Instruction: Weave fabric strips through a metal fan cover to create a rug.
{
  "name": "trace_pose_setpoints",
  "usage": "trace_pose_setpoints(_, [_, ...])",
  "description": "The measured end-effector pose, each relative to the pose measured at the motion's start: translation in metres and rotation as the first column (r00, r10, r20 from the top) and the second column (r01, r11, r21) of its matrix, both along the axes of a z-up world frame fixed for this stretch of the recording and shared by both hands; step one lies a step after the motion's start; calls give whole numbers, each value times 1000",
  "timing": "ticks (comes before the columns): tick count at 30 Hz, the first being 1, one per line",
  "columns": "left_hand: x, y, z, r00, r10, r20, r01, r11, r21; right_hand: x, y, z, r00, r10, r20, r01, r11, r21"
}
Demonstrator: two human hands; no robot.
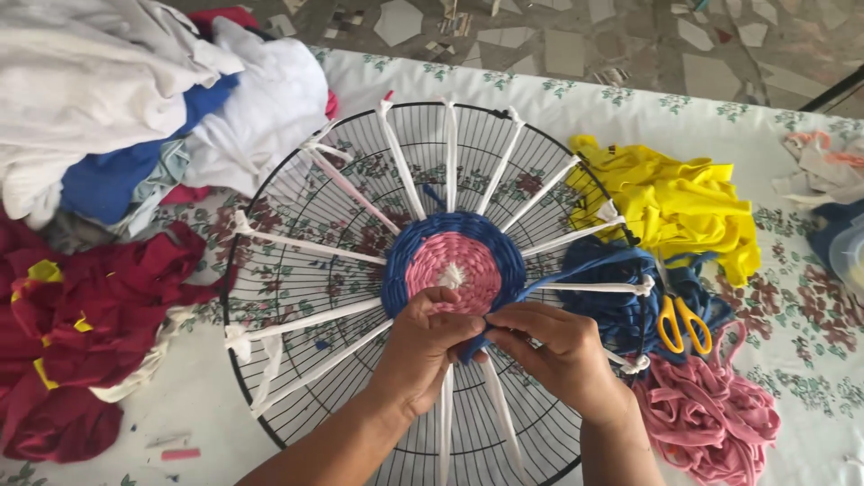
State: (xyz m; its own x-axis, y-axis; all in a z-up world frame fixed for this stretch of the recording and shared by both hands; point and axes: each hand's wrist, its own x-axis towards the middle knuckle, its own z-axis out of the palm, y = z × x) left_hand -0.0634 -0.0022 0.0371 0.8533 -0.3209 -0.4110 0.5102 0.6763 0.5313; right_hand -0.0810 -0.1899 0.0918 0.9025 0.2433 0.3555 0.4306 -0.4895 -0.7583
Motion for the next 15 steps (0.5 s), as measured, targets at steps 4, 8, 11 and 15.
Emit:
trace_pose_setpoints(4, [2, 5, 1, 1000, -5, -4, 5, 1000, -24, -2, 6, -4, 1000, 15, -20, -15, 1000, 4])
trace_pose_setpoints(8, [6, 9, 0, 999, -22, -32, 21, 999, -38, 0, 14, -8, 998, -40, -49, 41, 999, 13])
trace_pose_setpoints(11, [9, 10, -2, 999, -34, -8, 34, 999, -33, 5, 19, -11, 978, -54, -204, 87, 983, 160])
trace_pose_setpoints(15, [13, 9, 1, 986, -67, 152, 50, 992, 116, 13, 19, -26, 896, 17, -443, 179, 901, 396])
